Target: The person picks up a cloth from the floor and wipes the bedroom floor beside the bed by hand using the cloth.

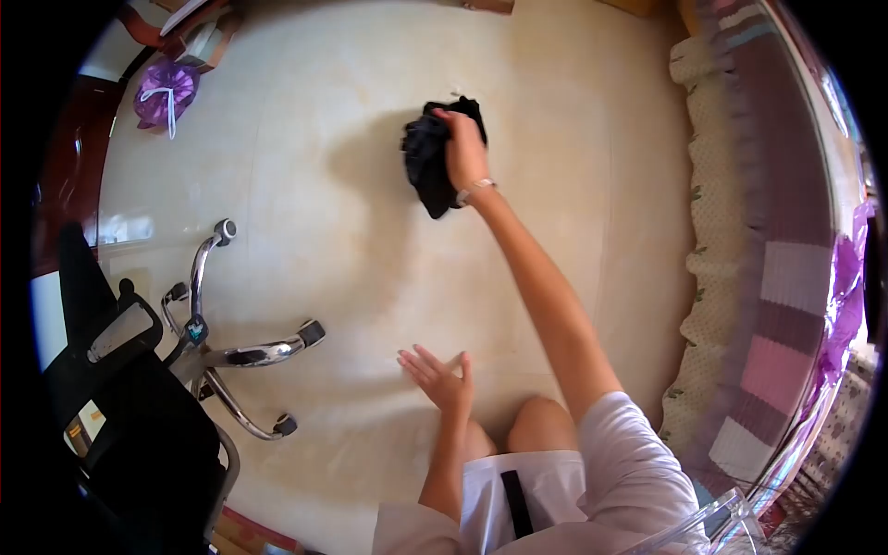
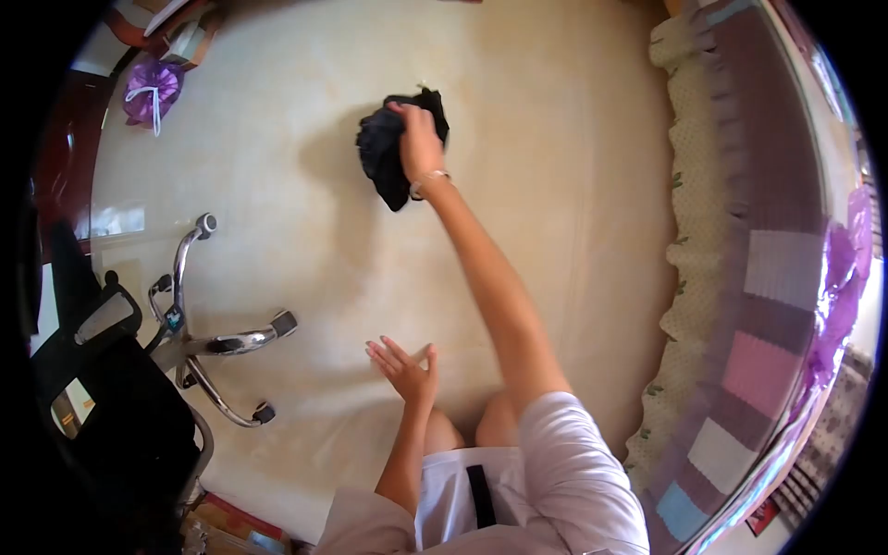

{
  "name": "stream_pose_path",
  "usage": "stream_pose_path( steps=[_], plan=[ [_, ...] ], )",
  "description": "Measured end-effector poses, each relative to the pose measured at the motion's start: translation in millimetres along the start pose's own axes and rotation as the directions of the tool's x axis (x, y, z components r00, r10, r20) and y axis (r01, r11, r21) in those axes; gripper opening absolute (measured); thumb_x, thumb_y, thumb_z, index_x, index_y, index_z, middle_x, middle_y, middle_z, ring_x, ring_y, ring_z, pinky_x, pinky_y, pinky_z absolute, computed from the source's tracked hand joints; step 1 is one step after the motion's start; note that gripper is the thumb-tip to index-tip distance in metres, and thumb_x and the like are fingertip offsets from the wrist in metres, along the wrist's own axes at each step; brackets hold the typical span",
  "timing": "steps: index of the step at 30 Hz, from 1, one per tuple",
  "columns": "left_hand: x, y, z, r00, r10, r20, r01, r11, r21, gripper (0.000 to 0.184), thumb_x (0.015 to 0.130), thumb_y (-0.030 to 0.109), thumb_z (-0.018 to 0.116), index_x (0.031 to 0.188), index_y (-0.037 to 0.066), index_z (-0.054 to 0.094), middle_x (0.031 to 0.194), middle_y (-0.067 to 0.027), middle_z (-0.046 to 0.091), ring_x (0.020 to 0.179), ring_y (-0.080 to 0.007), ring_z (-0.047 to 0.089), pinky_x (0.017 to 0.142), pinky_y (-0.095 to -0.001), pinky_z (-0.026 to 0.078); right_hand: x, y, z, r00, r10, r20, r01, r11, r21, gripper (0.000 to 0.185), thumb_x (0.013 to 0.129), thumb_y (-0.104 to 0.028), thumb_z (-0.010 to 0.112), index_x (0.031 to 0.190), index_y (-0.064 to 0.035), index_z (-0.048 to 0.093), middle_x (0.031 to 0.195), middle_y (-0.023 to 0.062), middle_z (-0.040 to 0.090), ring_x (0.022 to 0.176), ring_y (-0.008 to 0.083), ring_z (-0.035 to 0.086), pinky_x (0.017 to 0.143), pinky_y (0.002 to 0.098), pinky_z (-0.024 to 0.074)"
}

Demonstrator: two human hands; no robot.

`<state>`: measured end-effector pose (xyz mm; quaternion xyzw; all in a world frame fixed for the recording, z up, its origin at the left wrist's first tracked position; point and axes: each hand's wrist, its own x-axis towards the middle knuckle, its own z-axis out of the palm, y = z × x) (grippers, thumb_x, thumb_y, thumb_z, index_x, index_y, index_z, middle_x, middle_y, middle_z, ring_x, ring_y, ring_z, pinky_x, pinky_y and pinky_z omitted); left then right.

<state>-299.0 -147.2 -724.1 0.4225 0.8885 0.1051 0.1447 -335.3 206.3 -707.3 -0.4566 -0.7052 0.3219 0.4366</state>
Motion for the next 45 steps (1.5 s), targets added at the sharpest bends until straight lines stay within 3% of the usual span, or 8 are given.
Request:
stream_pose_path(
  steps=[4,11,17,21,31,33,36,45],
  plan=[
    [10.6,29.4,-8.3,0.995,-0.044,0.088,0.048,0.998,-0.049,0.071,0.079,0.034,0.045,0.129,-0.003,0.011,0.133,-0.0254,0.003,0.125,-0.0368,0.004,0.098,-0.0487,0.01,-56.1,-22.7,-157.6,0.989,0.121,0.087,-0.143,0.934,0.327,0.042,0.073,0.006,0.031,0.114,0.0,0.037,0.117,0.014,0.042,0.111,0.0221,0.039,0.095,0.0319,0.0268],
    [101.6,101.9,13.1,0.954,0.292,0.072,-0.285,0.954,-0.096,0.06,0.081,0.023,0.041,0.128,-0.002,0.015,0.136,-0.0185,0.007,0.126,-0.0302,0.006,0.101,-0.0438,0.008,-251.0,0.3,-348.1,0.899,0.222,-0.376,-0.352,0.878,-0.324,0.045,0.082,-0.025,0.042,0.118,0.0004,0.032,0.12,0.0166,0.034,0.112,0.0285,0.034,0.094,0.0381,0.0252],
    [173.5,155.9,37.2,0.909,0.416,0.024,-0.417,0.907,0.061,0.058,0.083,0.024,0.039,0.127,-0.004,0.016,0.135,-0.0173,0.011,0.126,-0.0274,0.009,0.101,-0.0413,0.007,-299.0,83.3,-329.1,0.686,0.587,-0.43,-0.673,0.288,-0.682,0.067,0.071,-0.029,0.06,0.128,-0.0207,0.027,0.134,0.0227,0.009,0.119,0.0445,0.014,0.094,0.0538,0.014],
    [174.7,161.2,44.9,0.92,0.39,0.028,-0.389,0.906,0.167,0.055,0.084,0.025,0.034,0.127,-0.005,0.017,0.135,-0.0172,0.013,0.126,-0.0268,0.01,0.101,-0.0397,0.007,-215.1,104.7,-282.5,0.871,0.325,-0.369,-0.488,0.485,-0.726,0.07,0.061,-0.029,0.065,0.123,-0.0188,0.036,0.131,0.0233,0.019,0.119,0.0425,0.017,0.094,0.0523,0.0167],
    [173.1,140.3,63.9,0.922,0.384,0.046,-0.381,0.879,0.287,0.054,0.084,0.03,0.033,0.125,-0.004,0.025,0.132,-0.0178,0.022,0.124,-0.0282,0.019,0.101,-0.0399,0.012,64.2,89.5,13.4,0.985,-0.163,0.051,0.171,0.959,-0.227,0.025,0.068,-0.015,0.062,0.086,-0.0077,0.048,0.112,0.0148,0.043,0.104,0.0355,0.039,0.08,0.0427,0.0365],
    [174.6,139.4,67.1,0.981,0.155,0.118,-0.088,0.891,-0.446,0.055,0.084,0.034,0.032,0.125,-0.002,0.025,0.132,-0.0173,0.022,0.124,-0.0285,0.019,0.1,-0.0399,0.014,88.4,63.4,21.1,0.886,0.066,0.459,-0.175,0.964,0.2,0.029,0.07,-0.006,0.057,0.096,-0.0072,0.043,0.11,0.0134,0.043,0.101,0.0299,0.042,0.078,0.035,0.0394],
    [181.4,156.1,51.9,0.962,0.262,0.081,-0.25,0.959,-0.134,0.056,0.084,0.034,0.03,0.126,-0.002,0.023,0.132,-0.0172,0.022,0.123,-0.0293,0.019,0.1,-0.0401,0.014,82.7,30.7,-12.5,0.966,0.151,0.211,-0.257,0.666,0.7,0.037,0.072,0.0,0.055,0.105,-0.0077,0.038,0.105,0.0099,0.041,0.101,0.0223,0.041,0.079,0.0271,0.0389],
    [183.4,159.9,38.3,0.933,0.338,0.126,-0.351,0.931,0.1,0.054,0.082,0.026,0.03,0.124,-0.008,0.024,0.132,-0.02,0.022,0.123,-0.0312,0.018,0.1,-0.0412,0.011,-41.9,125.0,-342.4,0.79,0.446,-0.42,-0.583,0.759,-0.29,0.042,0.076,-0.004,0.051,0.114,-0.0057,0.036,0.117,0.0146,0.041,0.108,0.0284,0.04,0.092,0.0363,0.0294]
  ],
)
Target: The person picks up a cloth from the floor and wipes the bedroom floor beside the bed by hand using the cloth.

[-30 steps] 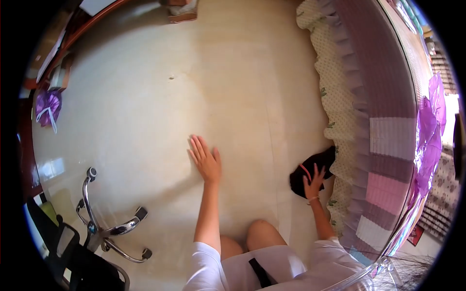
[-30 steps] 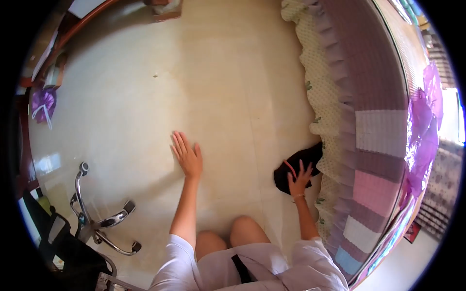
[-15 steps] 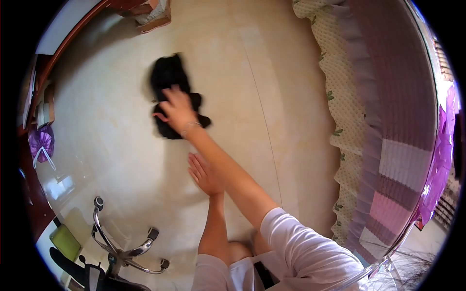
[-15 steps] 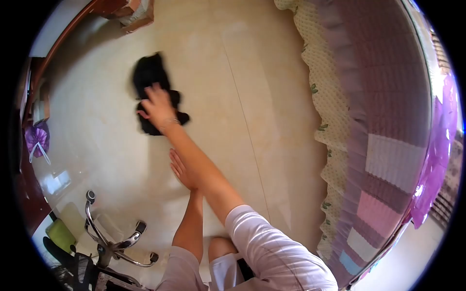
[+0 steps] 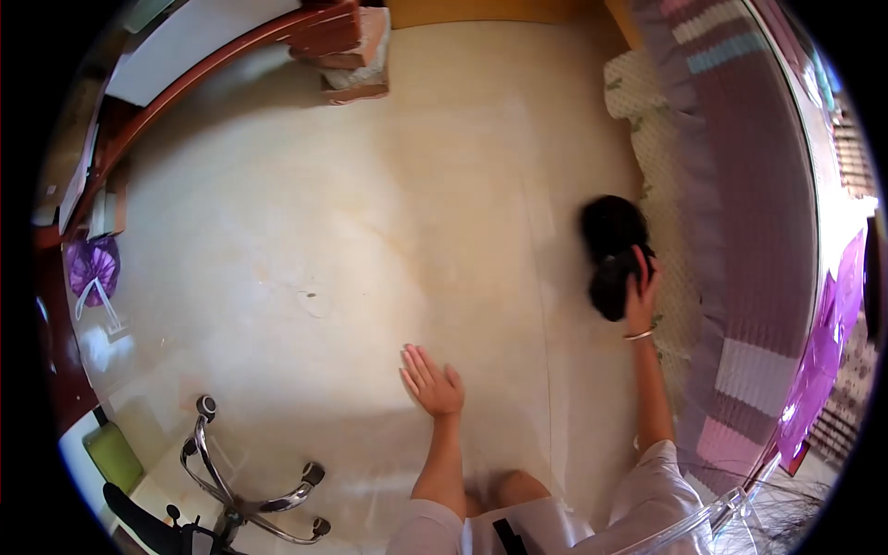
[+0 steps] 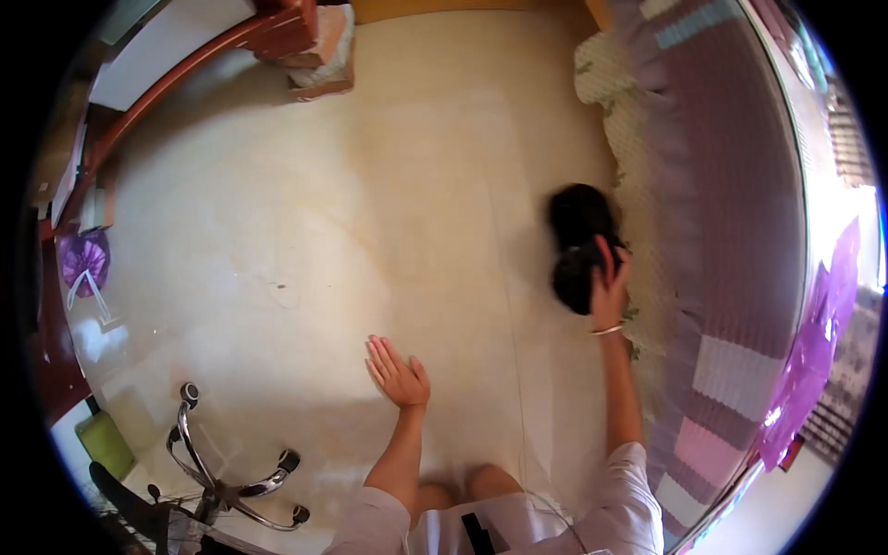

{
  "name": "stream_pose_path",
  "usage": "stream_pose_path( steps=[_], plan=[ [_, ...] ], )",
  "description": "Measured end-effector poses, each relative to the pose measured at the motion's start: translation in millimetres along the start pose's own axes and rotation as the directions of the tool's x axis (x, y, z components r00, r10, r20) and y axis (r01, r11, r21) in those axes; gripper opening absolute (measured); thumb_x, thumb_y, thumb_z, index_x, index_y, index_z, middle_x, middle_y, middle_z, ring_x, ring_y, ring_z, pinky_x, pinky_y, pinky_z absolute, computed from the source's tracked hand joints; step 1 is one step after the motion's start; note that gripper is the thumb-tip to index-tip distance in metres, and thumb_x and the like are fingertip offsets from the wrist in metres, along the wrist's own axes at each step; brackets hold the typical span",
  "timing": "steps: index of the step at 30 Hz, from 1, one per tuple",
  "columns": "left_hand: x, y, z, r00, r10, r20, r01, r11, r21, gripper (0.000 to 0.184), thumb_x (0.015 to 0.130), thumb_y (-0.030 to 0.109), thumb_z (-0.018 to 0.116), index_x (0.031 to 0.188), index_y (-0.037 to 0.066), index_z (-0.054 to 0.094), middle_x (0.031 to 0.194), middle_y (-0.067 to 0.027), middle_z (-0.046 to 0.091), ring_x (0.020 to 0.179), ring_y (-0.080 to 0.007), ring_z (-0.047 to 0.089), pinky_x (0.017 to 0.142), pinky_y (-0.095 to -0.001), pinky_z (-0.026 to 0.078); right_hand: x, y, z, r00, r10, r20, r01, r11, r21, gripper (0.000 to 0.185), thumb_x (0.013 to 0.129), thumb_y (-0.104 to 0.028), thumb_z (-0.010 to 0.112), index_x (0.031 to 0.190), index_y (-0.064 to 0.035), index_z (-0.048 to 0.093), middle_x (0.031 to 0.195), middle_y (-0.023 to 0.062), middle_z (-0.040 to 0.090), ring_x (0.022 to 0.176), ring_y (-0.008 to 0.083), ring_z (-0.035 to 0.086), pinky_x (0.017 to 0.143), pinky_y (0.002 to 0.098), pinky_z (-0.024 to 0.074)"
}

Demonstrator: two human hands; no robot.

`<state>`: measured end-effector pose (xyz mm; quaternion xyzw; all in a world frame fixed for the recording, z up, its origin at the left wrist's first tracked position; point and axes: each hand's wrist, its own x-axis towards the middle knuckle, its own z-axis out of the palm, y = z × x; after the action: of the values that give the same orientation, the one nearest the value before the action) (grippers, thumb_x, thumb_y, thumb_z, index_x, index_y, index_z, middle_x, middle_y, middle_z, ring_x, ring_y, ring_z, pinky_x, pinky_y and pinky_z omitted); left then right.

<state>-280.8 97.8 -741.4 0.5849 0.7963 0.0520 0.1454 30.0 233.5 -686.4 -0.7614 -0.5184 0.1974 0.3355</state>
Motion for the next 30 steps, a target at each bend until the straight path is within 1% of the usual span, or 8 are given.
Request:
stream_pose_path(
  steps=[3,6,12,18,24,26,28,30],
  plan=[
    [1.1,0.3,-1.2,1.0,-0.021,-0.021,0.02,1.0,-0.02,0.055,0.08,0.027,0.033,0.122,-0.008,0.028,0.13,-0.0196,0.025,0.122,-0.0305,0.022,0.1,-0.042,0.014,35.1,46.3,12.8,0.965,-0.248,0.085,0.262,0.912,-0.315,0.043,0.078,-0.011,0.052,0.117,-0.0063,0.036,0.119,0.018,0.039,0.11,0.0321,0.037,0.094,0.0402,0.0257],
    [-1.2,-0.2,-0.5,0.999,-0.036,-0.001,0.035,0.999,-0.035,0.055,0.08,0.027,0.034,0.122,-0.007,0.028,0.13,-0.0193,0.026,0.122,-0.0305,0.023,0.099,-0.0431,0.015,57.8,35.2,75.6,0.952,-0.298,-0.073,0.206,0.796,-0.569,0.045,0.078,-0.017,0.053,0.119,-0.0059,0.036,0.124,0.019,0.033,0.111,0.0345,0.034,0.095,0.0426,0.0233],
    [-2.1,-3.6,4.3,0.997,-0.059,0.041,0.061,0.997,-0.046,0.055,0.079,0.028,0.035,0.122,-0.005,0.03,0.131,-0.0179,0.026,0.122,-0.03,0.023,0.098,-0.044,0.016,79.2,-112.3,223.1,0.859,-0.512,-0.021,0.502,0.849,-0.166,0.077,0.067,-0.03,0.065,0.124,0.0025,0.026,0.128,0.023,0.023,0.122,0.0347,0.017,0.099,0.0392,0.0182],
    [-4.6,-6.3,11.9,0.999,-0.045,0.017,0.045,0.999,0.023,0.056,0.08,0.032,0.034,0.122,-0.005,0.03,0.13,-0.018,0.027,0.122,-0.0298,0.024,0.099,-0.0435,0.015,29.4,-230.1,370.2,0.575,-0.777,0.256,0.674,0.627,0.391,0.049,0.054,-0.015,0.067,0.097,0.0004,0.05,0.11,0.0167,0.046,0.103,0.0301,0.042,0.09,0.0358,0.0326],
    [-2.9,-6.0,12.6,0.999,-0.023,0.029,0.02,0.993,0.12,0.058,0.08,0.034,0.036,0.122,-0.006,0.03,0.129,-0.0191,0.028,0.121,-0.0306,0.024,0.099,-0.0437,0.016,-44.6,-251.8,375.7,0.451,-0.747,0.488,0.347,0.651,0.675,0.035,0.059,-0.01,0.062,0.091,-0.0033,0.05,0.089,0.014,0.053,0.088,0.0294,0.049,0.077,0.0339,0.0404],
    [-2.4,-3.6,7.2,1.0,-0.016,-0.012,0.017,0.998,0.064,0.057,0.08,0.033,0.036,0.121,-0.006,0.03,0.129,-0.0193,0.029,0.121,-0.0309,0.025,0.098,-0.0438,0.017,-41.2,-237.5,328.4,0.489,-0.457,0.743,-0.24,0.749,0.618,0.038,0.063,-0.01,0.062,0.098,-0.0035,0.048,0.085,0.0105,0.053,0.081,0.0169,0.052,0.072,0.0266,0.0412],
    [-1.6,-2.1,0.7,1.0,-0.025,-0.015,0.024,0.997,-0.067,0.055,0.081,0.031,0.035,0.121,-0.006,0.03,0.128,-0.0197,0.029,0.121,-0.0315,0.025,0.098,-0.0437,0.016,-31.6,-206.4,273.7,0.665,-0.506,0.55,-0.143,0.637,0.758,0.034,0.068,-0.005,0.059,0.1,-0.0049,0.047,0.086,0.0034,0.053,0.081,0.0087,0.048,0.072,0.0233,0.0406],
    [-1.3,-3.1,1.9,1.0,-0.005,-0.001,0.005,0.999,-0.044,0.058,0.081,0.033,0.034,0.123,-0.006,0.027,0.13,-0.0205,0.025,0.121,-0.0331,0.023,0.099,-0.043,0.013,-29.7,-169.8,184.2,0.477,-0.466,0.745,-0.607,0.438,0.663,0.045,0.072,-0.007,0.056,0.114,-0.0092,0.039,0.111,0.0066,0.05,0.099,0.014,0.048,0.085,0.0238,0.0357]
  ],
)
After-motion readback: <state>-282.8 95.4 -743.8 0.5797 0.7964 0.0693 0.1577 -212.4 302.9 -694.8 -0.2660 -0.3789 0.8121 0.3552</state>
